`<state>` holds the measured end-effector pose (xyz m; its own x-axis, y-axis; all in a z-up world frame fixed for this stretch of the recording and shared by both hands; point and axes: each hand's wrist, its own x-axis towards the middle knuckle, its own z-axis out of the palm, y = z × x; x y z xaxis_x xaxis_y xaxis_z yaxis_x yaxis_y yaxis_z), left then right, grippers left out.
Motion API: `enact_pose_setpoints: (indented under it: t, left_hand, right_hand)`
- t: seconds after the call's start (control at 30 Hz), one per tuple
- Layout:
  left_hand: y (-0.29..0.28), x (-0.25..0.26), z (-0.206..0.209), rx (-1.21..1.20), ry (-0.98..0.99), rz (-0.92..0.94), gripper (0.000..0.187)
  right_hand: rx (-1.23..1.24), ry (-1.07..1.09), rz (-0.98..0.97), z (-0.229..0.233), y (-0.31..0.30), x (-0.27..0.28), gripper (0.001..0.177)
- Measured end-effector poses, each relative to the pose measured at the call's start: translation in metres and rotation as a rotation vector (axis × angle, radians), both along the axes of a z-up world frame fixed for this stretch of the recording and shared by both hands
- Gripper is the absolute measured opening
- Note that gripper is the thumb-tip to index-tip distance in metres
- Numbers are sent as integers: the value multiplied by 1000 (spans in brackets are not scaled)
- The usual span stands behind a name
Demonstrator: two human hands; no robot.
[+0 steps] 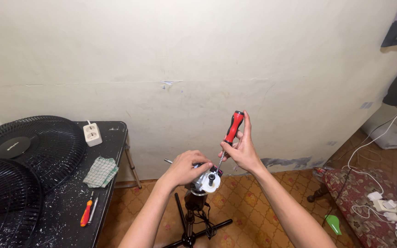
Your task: The person disassembles a standing fan by removing the motor housing, fan blades, and internal components using a screwdriver. The person places the removed parts on a nearby table.
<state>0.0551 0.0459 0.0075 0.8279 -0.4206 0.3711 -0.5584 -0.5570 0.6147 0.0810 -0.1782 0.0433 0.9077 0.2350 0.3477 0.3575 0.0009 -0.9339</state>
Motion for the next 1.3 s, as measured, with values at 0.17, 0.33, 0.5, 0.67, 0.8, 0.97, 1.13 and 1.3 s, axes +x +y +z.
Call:
enact_pose_setpoints:
  t: [0.17, 0.33, 0.5, 0.67, 0.8, 0.97, 1.13, 1.3]
  left_hand:
    - [0, -1, 0, -11, -21, -3, 26]
    - [-1, -1, -1, -9, -14, 5, 26]
    - [0, -1, -2, -13, -28, 3, 27]
    - [1, -2, 0, 9, -6, 6, 29]
    - [2, -3, 2, -2, -6, 0, 29]
    - [1, -5, 12, 31, -163, -42, 25]
    - [-3, -8, 15, 71, -65, -35, 22]
    - [-1, -3, 5, 79, -90, -13, 21]
  right_hand:
    - [4, -13, 14, 1, 3, -1, 117]
    - [-51, -86, 46, -3, 1, -3, 115]
    - [-88, -208, 163, -9, -1, -8, 115]
    - [-176, -368, 218, -13, -4, -10, 114]
    - [-289, -574, 160, -13, -1, -16, 113]
    - [-304, -471, -47, -14, 9, -19, 108]
    - [-273, -403, -121, -9, 8, -25, 108]
    - [-46, -306, -98, -5, 4, -26, 109]
